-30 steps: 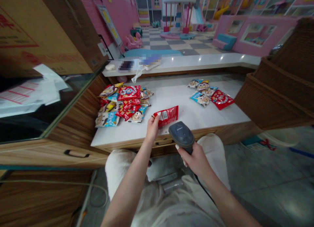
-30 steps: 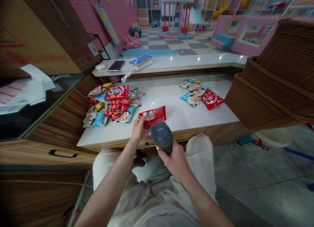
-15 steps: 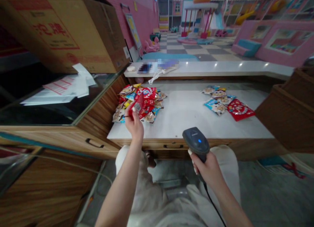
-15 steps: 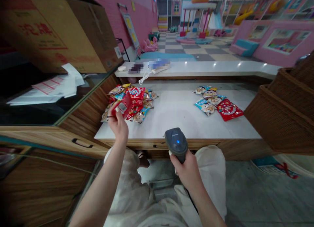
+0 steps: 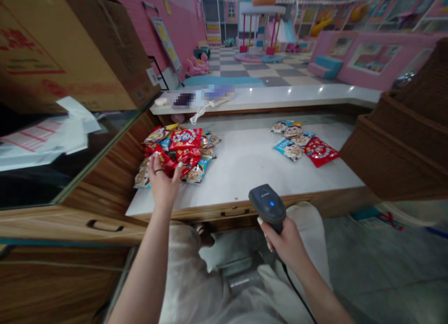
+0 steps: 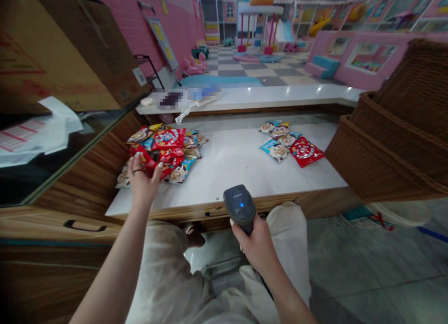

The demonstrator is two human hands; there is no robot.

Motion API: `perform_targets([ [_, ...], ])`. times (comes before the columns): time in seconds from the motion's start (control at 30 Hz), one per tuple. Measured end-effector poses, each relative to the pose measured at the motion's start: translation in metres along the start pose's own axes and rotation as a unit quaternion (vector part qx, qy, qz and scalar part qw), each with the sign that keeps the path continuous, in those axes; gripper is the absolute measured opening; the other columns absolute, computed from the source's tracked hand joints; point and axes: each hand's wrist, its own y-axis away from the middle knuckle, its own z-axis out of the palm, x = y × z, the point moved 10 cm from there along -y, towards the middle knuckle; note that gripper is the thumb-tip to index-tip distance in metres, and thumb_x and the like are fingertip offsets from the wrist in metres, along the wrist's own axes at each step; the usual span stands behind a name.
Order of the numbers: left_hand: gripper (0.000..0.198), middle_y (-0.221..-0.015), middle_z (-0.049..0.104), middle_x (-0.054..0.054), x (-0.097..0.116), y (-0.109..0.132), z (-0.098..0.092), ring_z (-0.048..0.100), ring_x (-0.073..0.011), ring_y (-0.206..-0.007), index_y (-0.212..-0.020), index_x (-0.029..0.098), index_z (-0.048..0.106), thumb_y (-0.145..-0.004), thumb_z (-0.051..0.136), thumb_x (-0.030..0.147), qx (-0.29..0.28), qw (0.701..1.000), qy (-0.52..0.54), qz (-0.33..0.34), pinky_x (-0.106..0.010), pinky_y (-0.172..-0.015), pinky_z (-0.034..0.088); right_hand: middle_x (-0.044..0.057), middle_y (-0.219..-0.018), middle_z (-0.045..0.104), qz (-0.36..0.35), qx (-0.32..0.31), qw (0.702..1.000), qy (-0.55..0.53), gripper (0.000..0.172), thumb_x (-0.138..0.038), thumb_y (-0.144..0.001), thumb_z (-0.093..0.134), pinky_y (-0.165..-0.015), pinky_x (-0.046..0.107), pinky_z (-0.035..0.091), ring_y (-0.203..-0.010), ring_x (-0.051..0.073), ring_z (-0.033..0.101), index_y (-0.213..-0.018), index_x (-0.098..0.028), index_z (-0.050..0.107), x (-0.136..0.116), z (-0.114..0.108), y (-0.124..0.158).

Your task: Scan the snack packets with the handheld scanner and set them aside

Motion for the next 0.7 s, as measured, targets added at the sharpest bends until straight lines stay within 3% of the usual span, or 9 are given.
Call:
perform_targets([
  [0.13, 0.079, -0.18, 0.041, -0.027, 0.023, 0.01, -0.011, 0.035, -0.0446, -0.173, -0.165, 0.016, 0.052, -0.099, 0.075, 0.054, 0.068, 0.997, 0.007, 0.035, -0.065, -0.145, 0.024, -0.004, -0.047, 0.055, 0.022, 0.017, 1.0, -0.015, 0.032, -0.053, -0.083, 0.077, -0.041, 0.026, 0.041, -0.039, 0.017, 0.052, -0.07, -0.028, 0.061, 0.0, -0.013, -0.001],
  [0.23, 0.069, -0.173, 0.05, -0.025, 0.069, 0.025, 0.012, 0.043, -0.042, -0.168, -0.161, 0.019, 0.056, -0.101, 0.074, 0.045, 0.054, 0.992, 0.04, 0.104, -0.064, -0.143, 0.03, -0.003, -0.048, 0.057, 0.033, 0.031, 0.999, -0.023, 0.031, -0.053, -0.08, 0.077, -0.041, 0.027, 0.043, -0.04, 0.017, 0.054, -0.07, -0.028, 0.062, 0.003, -0.024, -0.002],
  [0.3, 0.063, -0.168, 0.055, -0.023, 0.111, 0.04, 0.052, 0.05, -0.0395, -0.164, -0.16, 0.02, 0.057, -0.102, 0.071, 0.04, -0.014, 0.985, 0.073, 0.156, -0.062, -0.141, 0.036, -0.003, -0.049, 0.058, 0.039, 0.037, 0.998, -0.031, 0.031, -0.053, -0.08, 0.077, -0.042, 0.027, 0.043, -0.04, 0.017, 0.053, -0.071, -0.028, 0.062, 0.005, -0.03, -0.003],
  [0.4, 0.064, -0.167, 0.059, -0.021, 0.181, 0.071, 0.131, 0.056, -0.0355, -0.16, -0.164, 0.021, 0.054, -0.103, 0.07, 0.036, -0.141, 0.961, 0.104, 0.215, -0.058, -0.138, 0.042, -0.004, -0.047, 0.055, 0.036, 0.046, 0.998, -0.037, 0.029, -0.051, -0.079, 0.076, -0.043, 0.027, 0.042, -0.04, 0.016, 0.051, -0.07, -0.028, 0.061, 0.004, -0.042, -0.004],
  [0.53, 0.074, -0.173, 0.054, -0.025, 0.267, 0.111, 0.233, 0.053, -0.0371, -0.163, -0.168, 0.016, 0.05, -0.101, 0.076, 0.035, -0.278, 0.927, 0.08, 0.238, -0.057, -0.139, 0.042, -0.005, -0.046, 0.052, 0.026, 0.069, 0.997, -0.036, 0.028, -0.05, -0.082, 0.075, -0.041, 0.027, 0.039, -0.04, 0.016, 0.047, -0.07, -0.028, 0.062, 0.007, -0.061, -0.002],
  [0.6, 0.081, -0.175, 0.051, -0.029, 0.304, 0.125, 0.272, 0.051, -0.0396, -0.166, -0.17, 0.009, 0.048, -0.1, 0.08, 0.035, -0.321, 0.916, 0.041, 0.235, -0.055, -0.14, 0.04, -0.005, -0.047, 0.052, 0.025, 0.083, 0.996, -0.029, 0.028, -0.05, -0.083, 0.076, -0.043, 0.028, 0.041, -0.041, 0.017, 0.048, -0.072, -0.027, 0.064, 0.014, -0.07, -0.001],
  [0.7, 0.083, -0.178, 0.049, -0.03, 0.345, 0.137, 0.312, 0.051, -0.0423, -0.165, -0.173, 0.008, 0.046, -0.103, 0.079, 0.038, -0.349, 0.911, -0.007, 0.219, -0.058, -0.138, 0.041, -0.005, -0.047, 0.052, 0.019, 0.108, 0.994, -0.013, 0.029, -0.05, -0.086, 0.077, -0.046, 0.028, 0.044, -0.046, 0.019, 0.053, -0.074, -0.026, 0.068, 0.025, -0.083, 0.001],
])
